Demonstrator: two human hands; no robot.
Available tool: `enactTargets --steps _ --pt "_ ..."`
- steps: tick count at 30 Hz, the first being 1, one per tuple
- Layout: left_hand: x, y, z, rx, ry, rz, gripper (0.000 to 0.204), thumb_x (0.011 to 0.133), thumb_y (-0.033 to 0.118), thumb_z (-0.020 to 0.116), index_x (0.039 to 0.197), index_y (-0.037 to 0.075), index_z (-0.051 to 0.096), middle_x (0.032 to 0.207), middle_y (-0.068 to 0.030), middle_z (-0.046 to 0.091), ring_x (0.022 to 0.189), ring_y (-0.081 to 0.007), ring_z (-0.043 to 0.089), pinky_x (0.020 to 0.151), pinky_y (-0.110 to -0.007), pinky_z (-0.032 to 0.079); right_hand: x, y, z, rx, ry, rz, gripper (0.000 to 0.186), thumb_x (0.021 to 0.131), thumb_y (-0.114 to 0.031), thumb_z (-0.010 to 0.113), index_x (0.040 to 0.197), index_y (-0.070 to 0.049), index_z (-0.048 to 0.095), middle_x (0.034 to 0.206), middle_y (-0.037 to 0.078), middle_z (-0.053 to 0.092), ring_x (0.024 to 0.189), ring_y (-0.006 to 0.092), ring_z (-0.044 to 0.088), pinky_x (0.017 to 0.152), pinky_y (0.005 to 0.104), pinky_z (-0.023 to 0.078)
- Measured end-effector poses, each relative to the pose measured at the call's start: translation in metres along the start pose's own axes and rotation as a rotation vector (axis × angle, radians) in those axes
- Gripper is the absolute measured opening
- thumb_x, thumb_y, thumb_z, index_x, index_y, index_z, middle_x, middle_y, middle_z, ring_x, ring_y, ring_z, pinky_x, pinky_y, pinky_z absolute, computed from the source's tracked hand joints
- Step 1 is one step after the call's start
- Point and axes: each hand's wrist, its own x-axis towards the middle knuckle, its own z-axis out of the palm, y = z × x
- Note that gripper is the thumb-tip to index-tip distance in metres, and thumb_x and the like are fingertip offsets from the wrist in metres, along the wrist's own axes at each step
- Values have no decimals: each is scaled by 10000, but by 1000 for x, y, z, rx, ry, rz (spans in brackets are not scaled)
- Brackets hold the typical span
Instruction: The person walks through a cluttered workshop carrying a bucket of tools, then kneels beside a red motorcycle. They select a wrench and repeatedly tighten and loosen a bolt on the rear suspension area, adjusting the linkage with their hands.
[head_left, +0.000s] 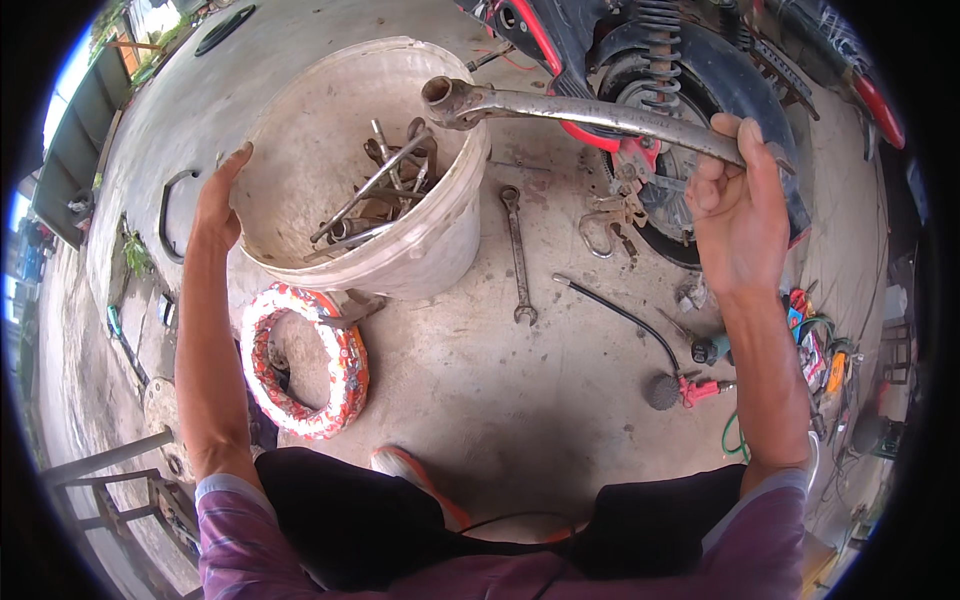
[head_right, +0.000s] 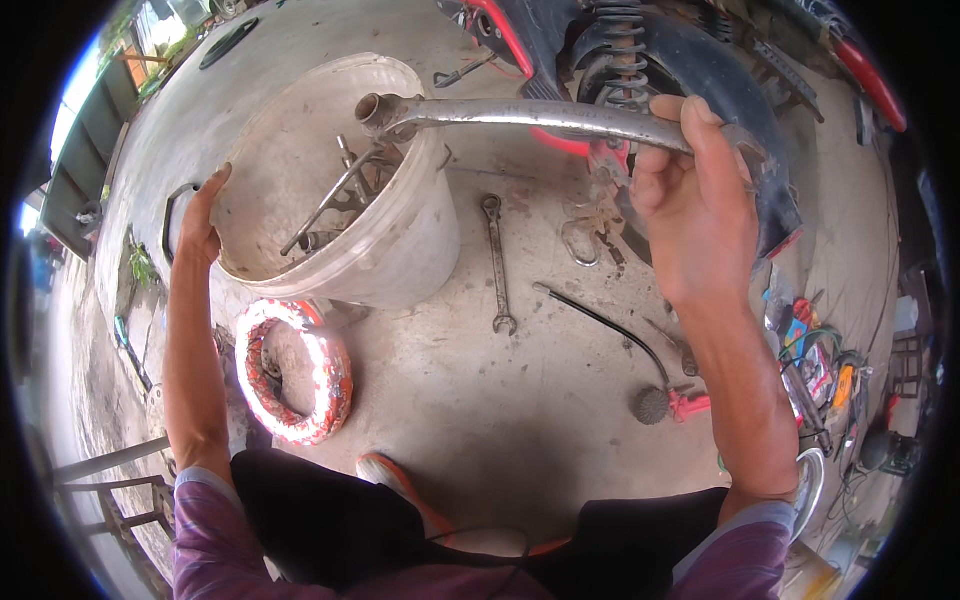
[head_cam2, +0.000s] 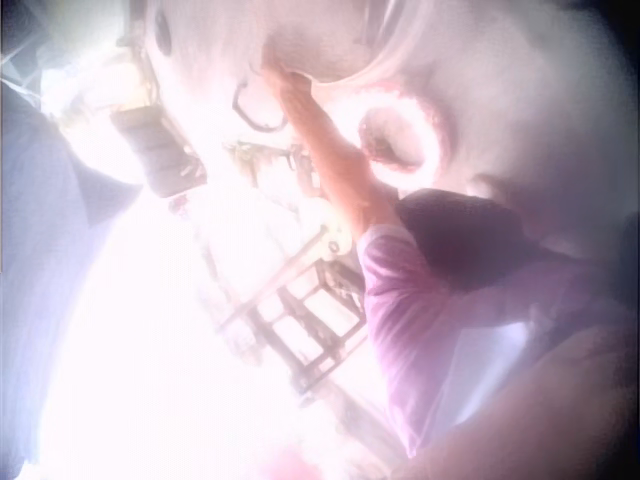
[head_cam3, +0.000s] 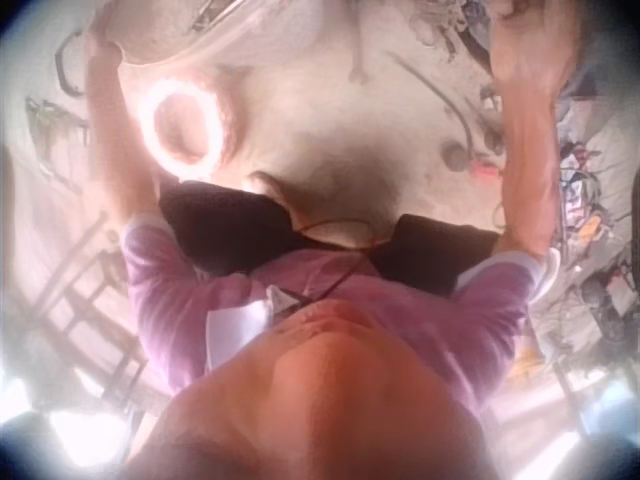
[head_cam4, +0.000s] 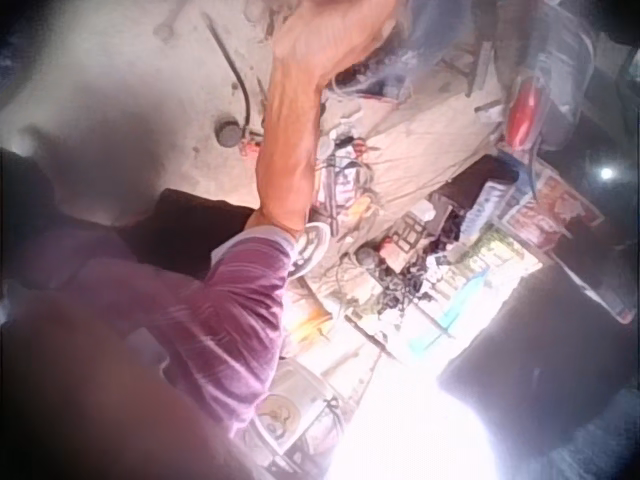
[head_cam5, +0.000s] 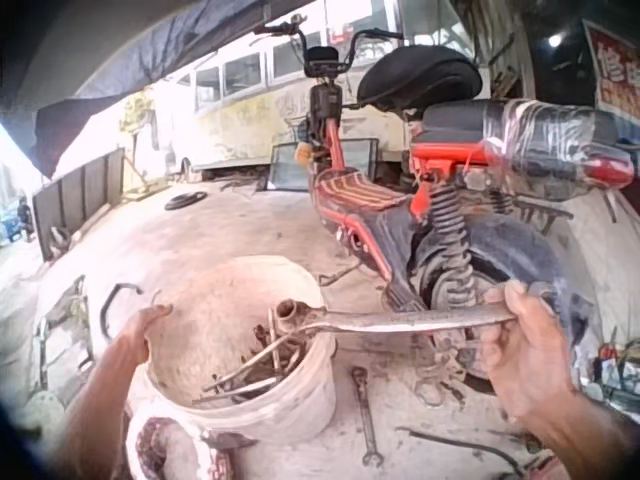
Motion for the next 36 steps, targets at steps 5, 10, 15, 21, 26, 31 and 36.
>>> enactTargets --steps 5,10,15,21,26,31,36 --pt "-98 85 95 292 204 883 422 1055 350 614 1267 3 725 1226 -148 752 1204 -228 684 1049 -375 493 -28 -34 -36 -389 55 -227 405 1096 -359 532 1203 20 626 727 47 565 673 109 503 664 278 399" --pt "-210 14 261 463 -952 315 697 1076 584 484 1313 -50 652 1138 -170 711 1028 -230 696 868 -369 556 -64 -19 -74 -539 55 -218 323 1099 -284 547 1180 12 647 793 51 625 684 106 551 638 274 444" --pt "-173 -106 367 -270 -912 -443 673 1063 652 461 1308 34 566 1100 -147 703 917 -232 695 746 -361 537 -100 23 -118 -582 -161 -206 247 1047 -181 660 1208 7 659 1023 75 655 821 142 631 734 305 533" --pt "-160 -140 417 -309 -694 -429 255 1090 300 494 1141 67 584 857 -73 699 739 -199 630 637 -334 473 -111 63 -181 -1097 -697 -391 582 899 -117 793 1427 -32 563 1247 143 633 1016 250 680 878 370 572" --pt "-147 -143 433 -224 -627 -381 238 1083 258 459 1138 56 570 840 -94 682 722 -218 636 626 -346 467 -117 103 -201 -600 -484 371 820 952 -229 767 1613 -42 320 1235 129 664 1028 197 685 874 354 557" --pt "-137 -160 441 -177 -640 -387 247 1083 278 450 1109 59 561 863 -120 699 747 -242 664 656 -359 501 -93 147 -205 -733 -412 609 463 1056 -416 603 1270 -7 587 940 86 694 839 177 658 751 362 523" --pt "-127 -151 437 209 -731 -269 393 1095 366 455 1204 5 565 980 -192 729 884 -292 734 737 -397 563 -94 179 -206 -841 -335 485 467 1089 -460 477 1015 -17 605 830 102 666 760 242 634 742 409 518"
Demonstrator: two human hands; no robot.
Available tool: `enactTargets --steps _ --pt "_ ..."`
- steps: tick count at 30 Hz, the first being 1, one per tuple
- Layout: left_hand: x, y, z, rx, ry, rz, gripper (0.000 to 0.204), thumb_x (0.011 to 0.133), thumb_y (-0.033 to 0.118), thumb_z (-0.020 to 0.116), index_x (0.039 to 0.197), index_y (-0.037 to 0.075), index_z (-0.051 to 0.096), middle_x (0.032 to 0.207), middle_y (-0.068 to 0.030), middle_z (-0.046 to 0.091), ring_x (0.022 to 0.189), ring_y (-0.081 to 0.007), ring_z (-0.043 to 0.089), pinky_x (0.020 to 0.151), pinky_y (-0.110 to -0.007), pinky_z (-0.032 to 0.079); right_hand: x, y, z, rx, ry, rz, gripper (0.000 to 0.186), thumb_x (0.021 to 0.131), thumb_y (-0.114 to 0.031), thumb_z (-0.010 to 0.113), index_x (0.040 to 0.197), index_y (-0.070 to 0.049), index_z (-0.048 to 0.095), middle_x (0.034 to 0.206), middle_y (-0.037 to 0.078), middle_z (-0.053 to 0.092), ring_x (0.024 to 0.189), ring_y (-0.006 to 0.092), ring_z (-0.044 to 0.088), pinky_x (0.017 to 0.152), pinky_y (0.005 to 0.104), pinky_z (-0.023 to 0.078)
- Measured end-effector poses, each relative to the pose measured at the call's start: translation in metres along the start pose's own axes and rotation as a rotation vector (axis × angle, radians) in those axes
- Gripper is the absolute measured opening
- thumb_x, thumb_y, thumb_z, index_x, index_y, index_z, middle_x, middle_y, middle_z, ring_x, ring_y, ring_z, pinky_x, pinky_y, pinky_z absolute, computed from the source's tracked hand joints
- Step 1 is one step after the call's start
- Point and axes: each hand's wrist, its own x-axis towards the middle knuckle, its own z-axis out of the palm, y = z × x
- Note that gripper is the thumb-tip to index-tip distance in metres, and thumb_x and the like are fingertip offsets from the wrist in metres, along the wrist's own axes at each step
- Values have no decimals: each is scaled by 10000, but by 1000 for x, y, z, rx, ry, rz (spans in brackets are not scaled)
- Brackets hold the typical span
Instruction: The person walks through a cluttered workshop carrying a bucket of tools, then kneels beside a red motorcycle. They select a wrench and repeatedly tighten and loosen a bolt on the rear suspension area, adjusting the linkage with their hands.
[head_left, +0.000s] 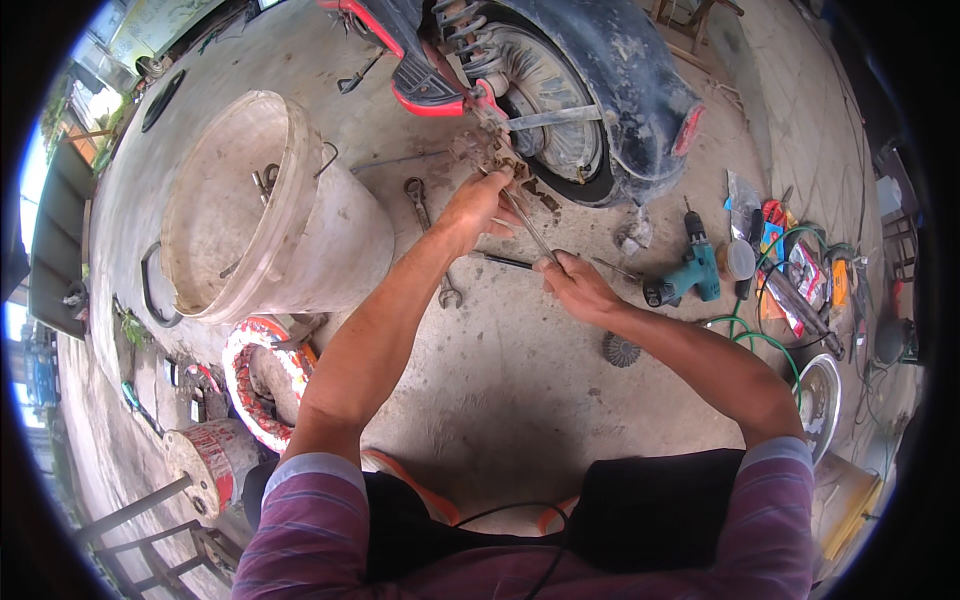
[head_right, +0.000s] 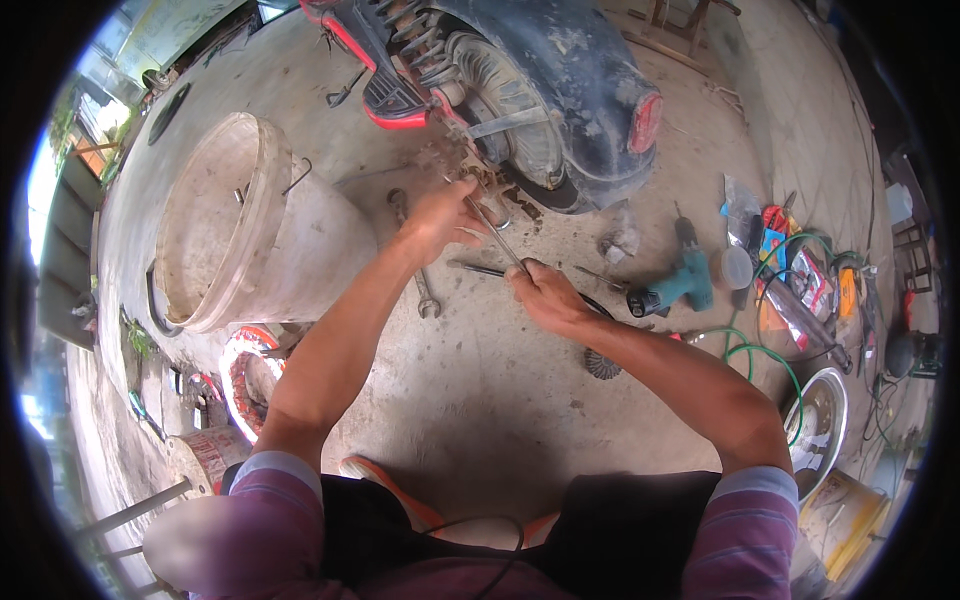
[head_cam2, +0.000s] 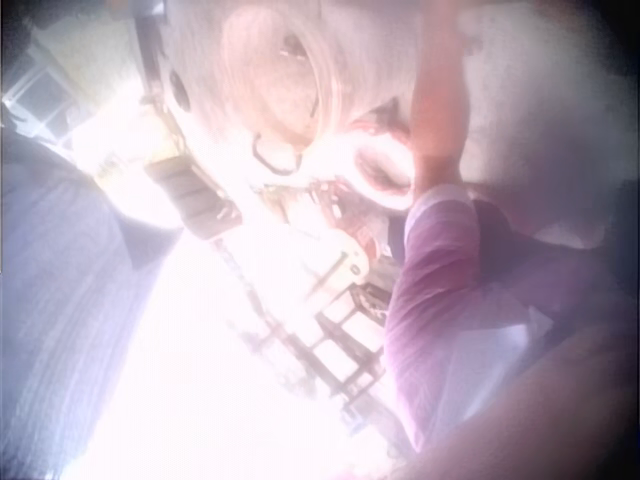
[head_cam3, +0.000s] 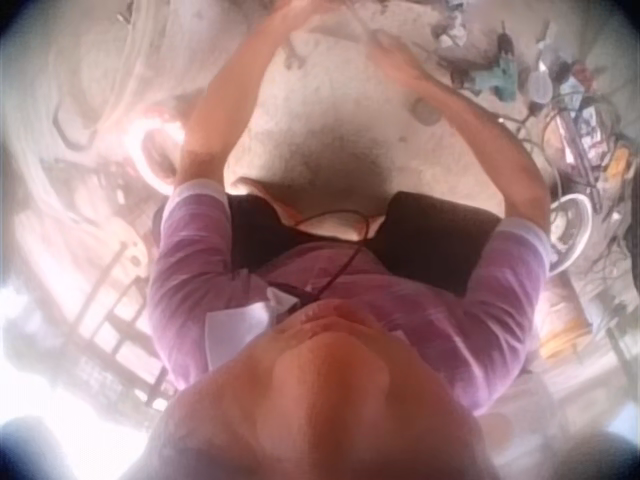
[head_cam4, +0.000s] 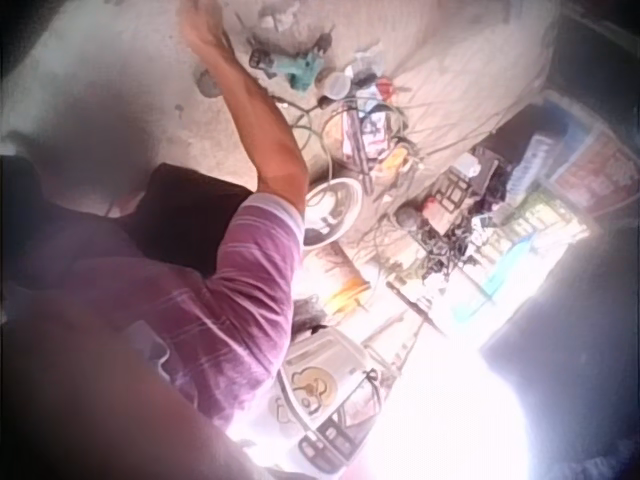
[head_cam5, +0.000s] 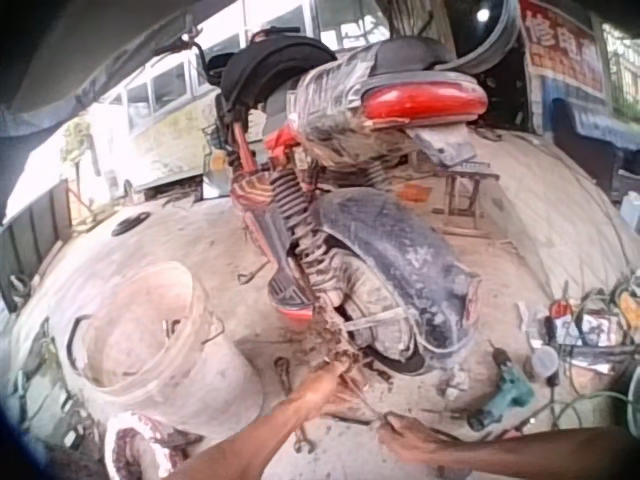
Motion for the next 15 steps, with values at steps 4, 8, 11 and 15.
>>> enactTargets --steps 4,8,11,15 --pt "-2 17 -9 225 -21 -20 525 1095 429 460 1303 -46 544 1025 -232 721 903 -320 753 754 -446 590 26 21 18 49 42 -21 465 1086 -442 466 1034 -2 608 852 139 690 801 303 668 770 439 524" --pt "9 19 -11 260 -3 -39 548 1081 421 485 1340 -58 538 1035 -242 718 879 -321 758 745 -431 598 47 29 30 -51 86 0 465 1081 -428 469 1047 15 604 868 165 709 848 323 697 784 443 527" --pt "11 21 -15 295 -17 -53 542 1062 403 516 1344 -58 558 1045 -232 725 894 -318 764 756 -421 595 49 26 37 -106 97 29 475 1071 -434 502 1011 27 599 846 160 690 827 316 678 784 445 525" --pt "6 26 -19 324 -50 -82 528 1034 395 557 1319 -48 599 1071 -217 740 923 -309 770 777 -423 591 22 -2 14 121 -27 78 529 1064 -508 515 904 -12 607 714 99 604 660 231 569 653 405 471"
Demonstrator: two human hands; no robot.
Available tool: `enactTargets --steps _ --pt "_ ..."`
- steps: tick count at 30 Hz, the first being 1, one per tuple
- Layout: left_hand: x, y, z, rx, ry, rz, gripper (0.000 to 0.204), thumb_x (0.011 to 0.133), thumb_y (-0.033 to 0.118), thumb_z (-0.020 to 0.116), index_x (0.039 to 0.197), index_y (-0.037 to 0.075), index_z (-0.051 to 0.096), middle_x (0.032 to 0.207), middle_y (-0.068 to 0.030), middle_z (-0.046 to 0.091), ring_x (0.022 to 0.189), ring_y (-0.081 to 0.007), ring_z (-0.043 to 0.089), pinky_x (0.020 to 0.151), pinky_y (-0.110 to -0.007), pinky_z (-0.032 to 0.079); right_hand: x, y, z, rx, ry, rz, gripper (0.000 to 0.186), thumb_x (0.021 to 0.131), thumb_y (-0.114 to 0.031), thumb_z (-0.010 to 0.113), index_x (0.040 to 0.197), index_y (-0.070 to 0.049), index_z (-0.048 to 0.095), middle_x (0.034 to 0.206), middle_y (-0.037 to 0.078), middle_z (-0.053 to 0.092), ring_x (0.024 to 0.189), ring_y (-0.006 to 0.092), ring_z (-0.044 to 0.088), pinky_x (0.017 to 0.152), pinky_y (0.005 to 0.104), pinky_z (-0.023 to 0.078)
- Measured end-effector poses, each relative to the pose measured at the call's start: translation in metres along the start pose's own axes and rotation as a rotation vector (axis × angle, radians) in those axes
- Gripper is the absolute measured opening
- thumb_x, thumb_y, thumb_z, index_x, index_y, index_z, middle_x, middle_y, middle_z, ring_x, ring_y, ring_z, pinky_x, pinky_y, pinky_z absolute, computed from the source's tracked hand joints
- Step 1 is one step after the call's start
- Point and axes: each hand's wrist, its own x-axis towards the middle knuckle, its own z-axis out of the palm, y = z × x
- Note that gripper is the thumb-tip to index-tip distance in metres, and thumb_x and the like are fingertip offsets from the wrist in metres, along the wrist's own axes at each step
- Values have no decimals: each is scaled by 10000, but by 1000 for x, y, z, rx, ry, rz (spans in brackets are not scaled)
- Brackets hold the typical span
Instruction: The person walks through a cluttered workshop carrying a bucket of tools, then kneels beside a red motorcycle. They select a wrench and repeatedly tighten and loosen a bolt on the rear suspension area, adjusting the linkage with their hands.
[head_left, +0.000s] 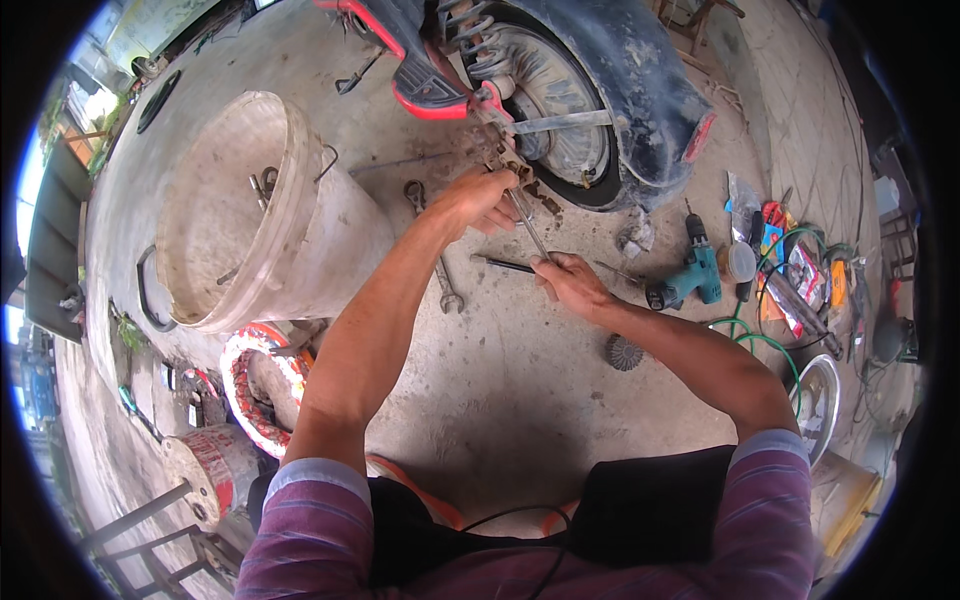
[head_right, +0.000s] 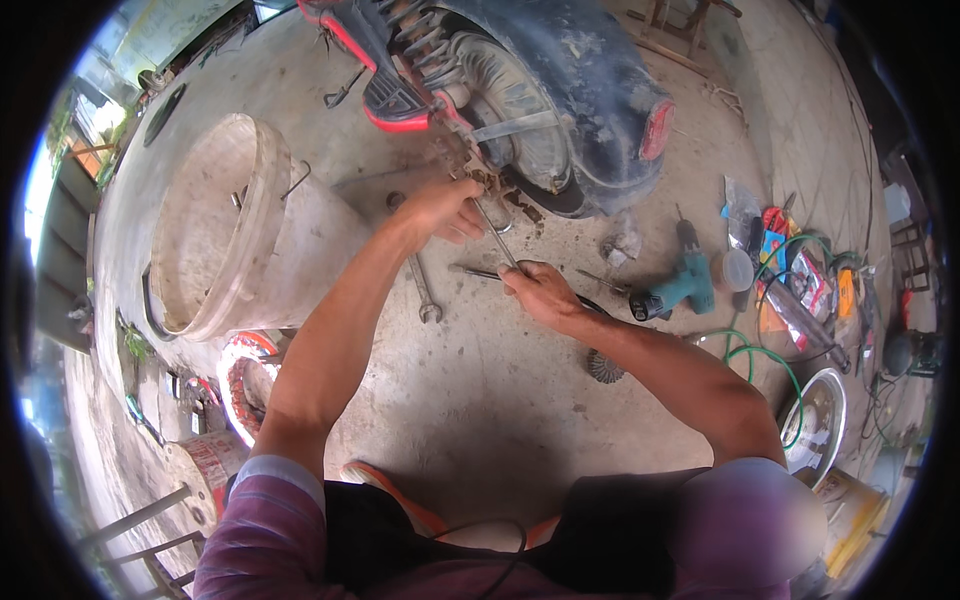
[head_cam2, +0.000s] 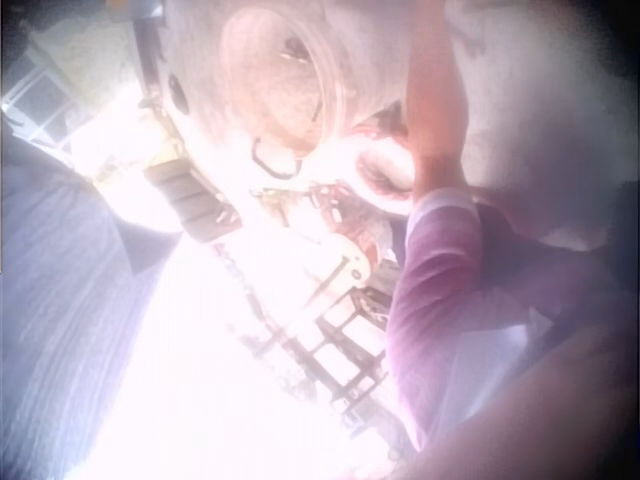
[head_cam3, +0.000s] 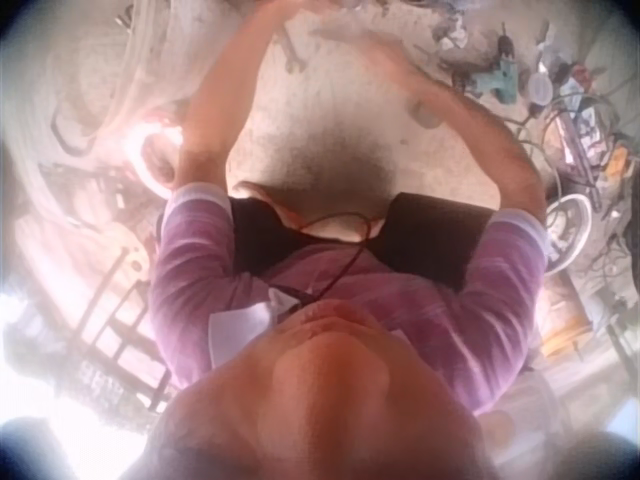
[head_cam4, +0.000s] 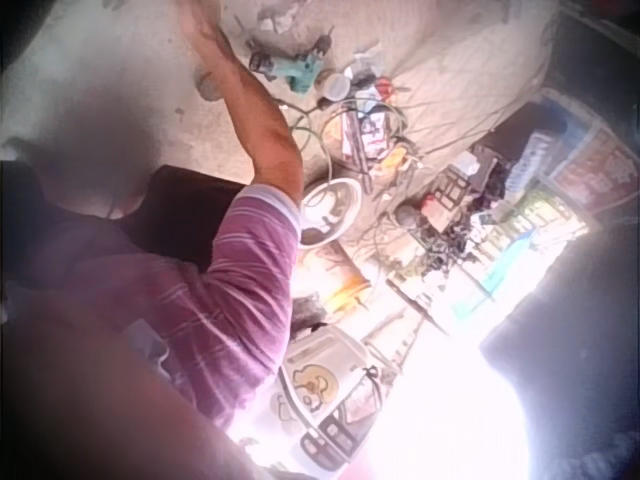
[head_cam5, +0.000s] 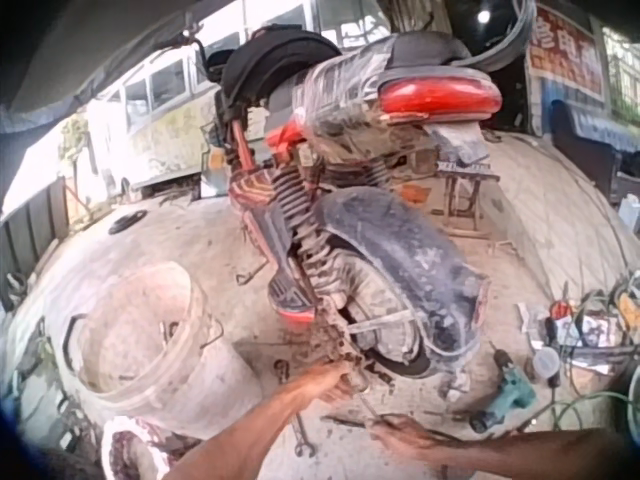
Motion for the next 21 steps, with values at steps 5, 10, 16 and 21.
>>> enactTargets --steps 5,10,16,21 --pt "-10 12 0 117 17 -35 537 1006 429 586 1289 -24 642 1018 -199 768 920 -289 776 788 -413 588 3 2 -14 406 -181 96 654 1062 -656 407 822 -79 600 604 12 484 525 135 415 525 321 350" --pt "-32 50 -33 409 341 145 618 968 519 643 1204 -51 690 925 -187 771 965 -273 762 850 -423 575 2 -5 -13 334 -130 145 726 1061 -698 341 771 -79 585 592 21 487 523 151 438 526 327 369" --pt "-33 132 -58 -144 690 974 530 939 481 742 1111 -20 711 891 -129 741 845 -212 717 811 -377 557 7 -2 -7 288 -73 88 735 1063 -703 344 778 -74 593 591 25 492 528 155 450 525 340 370" --pt "13 158 -64 -552 333 724 295 943 302 786 1102 114 624 913 -3 641 804 -148 604 708 -335 524 8 -3 -2 377 -35 119 743 1064 -705 350 735 -81 583 597 25 512 551 156 488 529 341 378"
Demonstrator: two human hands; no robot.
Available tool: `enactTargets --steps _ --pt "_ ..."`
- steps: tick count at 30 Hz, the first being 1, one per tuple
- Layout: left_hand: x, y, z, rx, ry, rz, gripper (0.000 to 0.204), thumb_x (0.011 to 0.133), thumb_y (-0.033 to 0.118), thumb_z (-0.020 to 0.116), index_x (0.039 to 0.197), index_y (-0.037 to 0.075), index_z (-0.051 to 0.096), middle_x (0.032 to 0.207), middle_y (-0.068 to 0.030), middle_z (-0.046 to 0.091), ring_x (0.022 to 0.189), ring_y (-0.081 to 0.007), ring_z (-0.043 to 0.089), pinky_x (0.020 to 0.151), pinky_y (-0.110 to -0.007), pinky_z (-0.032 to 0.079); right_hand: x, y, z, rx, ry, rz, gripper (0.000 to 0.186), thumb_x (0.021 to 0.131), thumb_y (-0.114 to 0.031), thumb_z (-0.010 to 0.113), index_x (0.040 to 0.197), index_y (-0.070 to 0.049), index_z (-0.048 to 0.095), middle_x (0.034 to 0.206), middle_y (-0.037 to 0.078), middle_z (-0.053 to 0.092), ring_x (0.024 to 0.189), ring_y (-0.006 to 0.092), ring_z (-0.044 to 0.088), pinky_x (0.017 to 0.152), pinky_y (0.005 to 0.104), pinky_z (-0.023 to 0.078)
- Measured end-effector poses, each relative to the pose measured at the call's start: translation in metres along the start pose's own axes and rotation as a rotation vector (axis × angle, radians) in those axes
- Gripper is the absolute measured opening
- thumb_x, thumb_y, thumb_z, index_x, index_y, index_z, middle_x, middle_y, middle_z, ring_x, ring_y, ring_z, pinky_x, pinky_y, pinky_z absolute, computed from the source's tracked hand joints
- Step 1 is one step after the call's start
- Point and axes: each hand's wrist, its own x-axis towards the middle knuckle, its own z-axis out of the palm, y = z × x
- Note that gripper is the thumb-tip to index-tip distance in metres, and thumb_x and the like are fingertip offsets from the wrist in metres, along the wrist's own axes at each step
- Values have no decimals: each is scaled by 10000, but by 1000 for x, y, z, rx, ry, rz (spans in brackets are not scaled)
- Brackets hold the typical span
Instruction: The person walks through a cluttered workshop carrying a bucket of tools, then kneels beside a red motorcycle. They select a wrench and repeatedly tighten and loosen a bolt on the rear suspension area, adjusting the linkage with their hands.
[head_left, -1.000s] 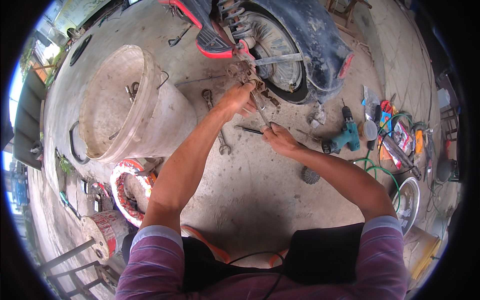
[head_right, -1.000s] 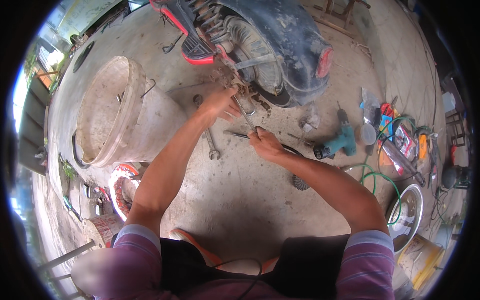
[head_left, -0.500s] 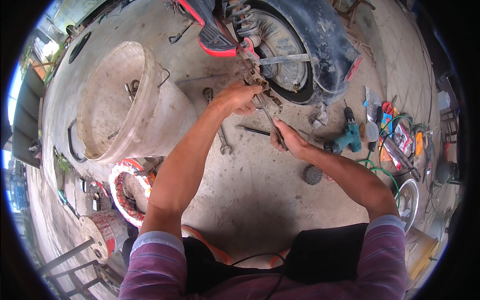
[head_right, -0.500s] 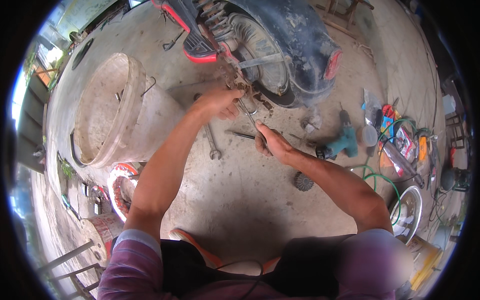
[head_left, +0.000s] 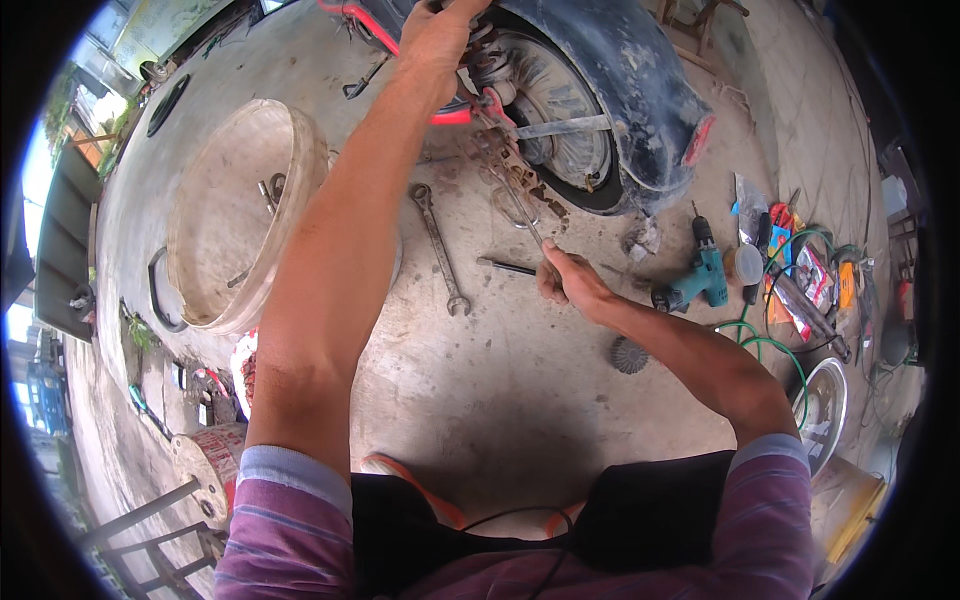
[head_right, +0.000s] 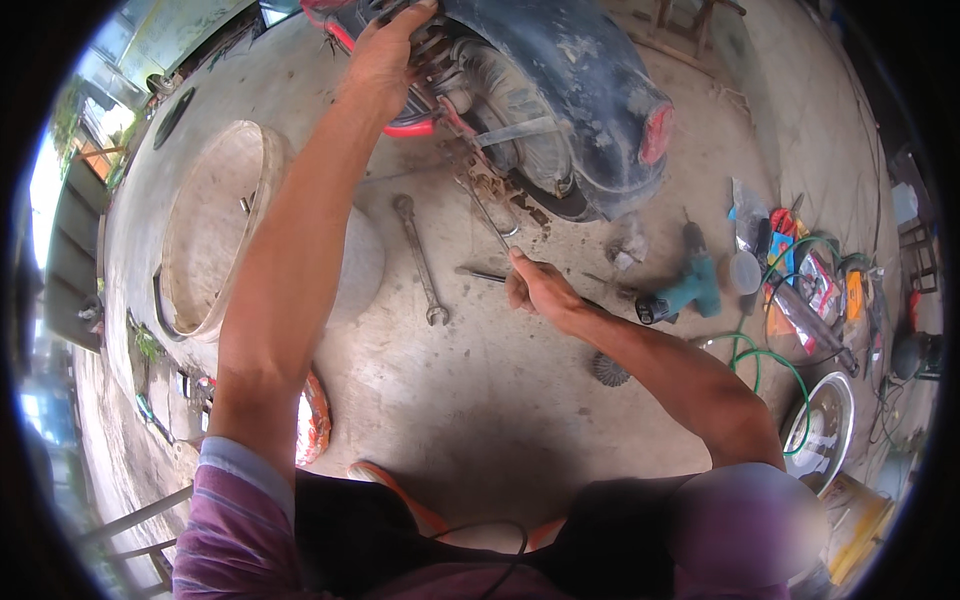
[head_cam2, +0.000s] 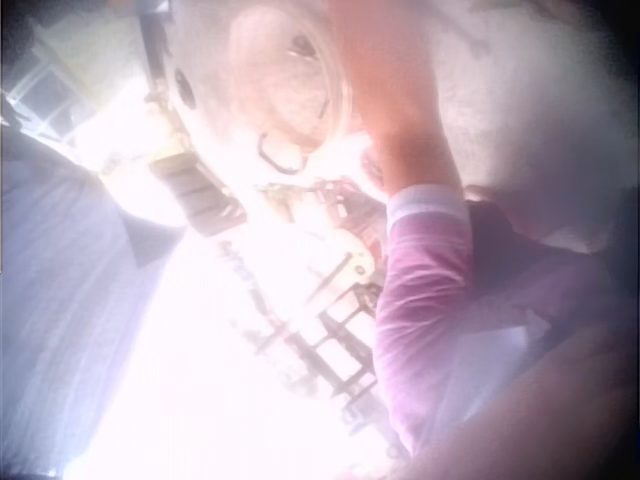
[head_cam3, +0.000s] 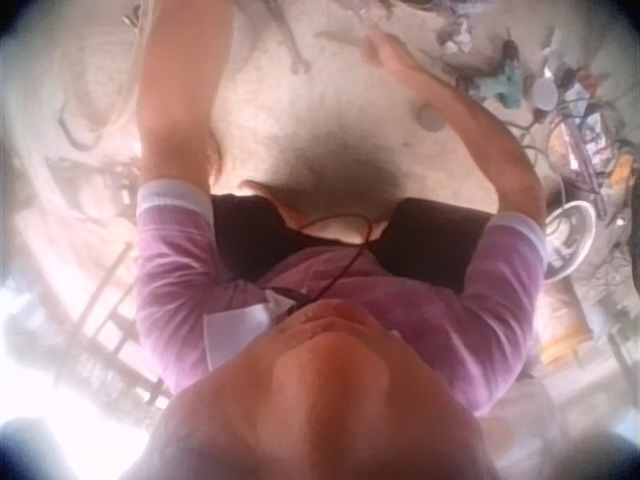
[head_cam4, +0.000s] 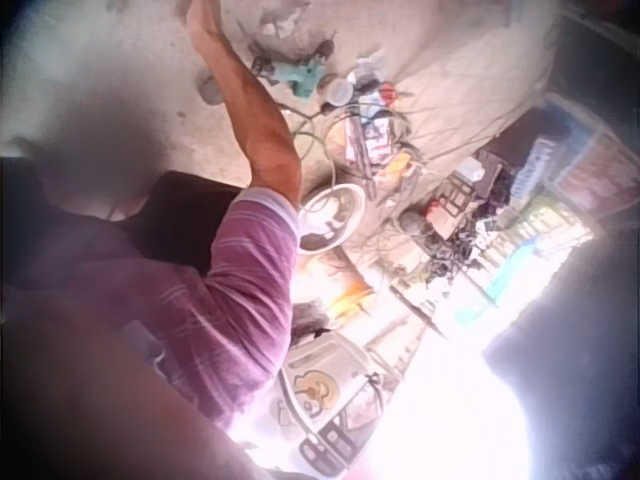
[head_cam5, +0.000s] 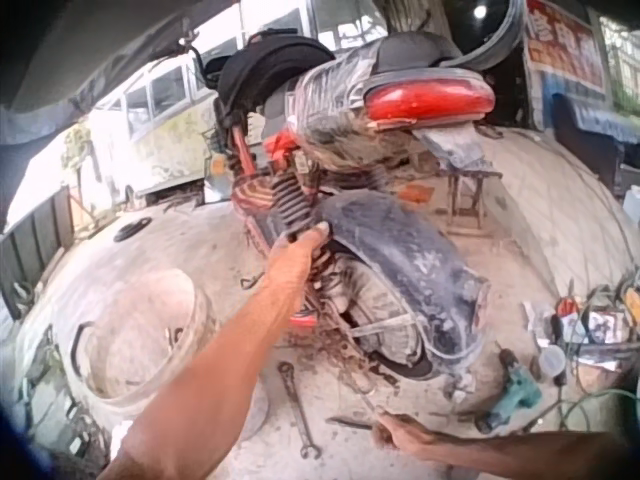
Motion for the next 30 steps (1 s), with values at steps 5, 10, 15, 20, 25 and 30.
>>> enactTargets --steps 5,10,15,20,25,30 --pt "-5 -14 26 61 235 216 342 942 367 785 1014 42 704 847 -21 690 747 -157 630 698 -337 515 -1 -10 5 -160 64 27 819 1012 -788 377 685 -68 588 643 33 544 607 168 502 597 356 419" --pt "-5 -21 37 371 491 328 533 917 460 776 1081 -42 706 928 -148 757 884 -289 711 872 -416 540 2 2 0 -211 127 70 867 973 -848 362 683 -63 586 647 47 538 635 197 519 641 384 442" --pt "-9 -14 28 436 508 251 564 905 473 764 1094 -53 680 996 -223 767 961 -386 738 897 -442 553 -3 -11 9 -298 176 67 891 972 -855 351 650 -49 555 659 64 543 672 218 529 686 403 459" --pt "-14 -13 35 364 516 285 542 855 432 796 1023 -63 651 977 -258 767 973 -422 749 919 -460 558 -8 -7 5 -282 193 121 884 985 -844 339 642 -53 536 659 55 531 679 206 520 693 387 454" --pt "-19 -12 36 351 544 230 547 841 430 805 1036 -58 651 958 -229 772 935 -399 756 896 -456 573 -8 -1 -2 -184 116 59 789 974 -842 406 602 -146 428 554 -14 423 510 137 407 507 313 314" --pt "-15 -18 43 286 533 127 570 855 459 784 1107 -29 631 1001 -224 767 989 -399 743 926 -460 553 -5 -2 -6 -107 70 111 770 988 -822 401 597 -158 395 520 -28 384 476 132 371 486 302 285"
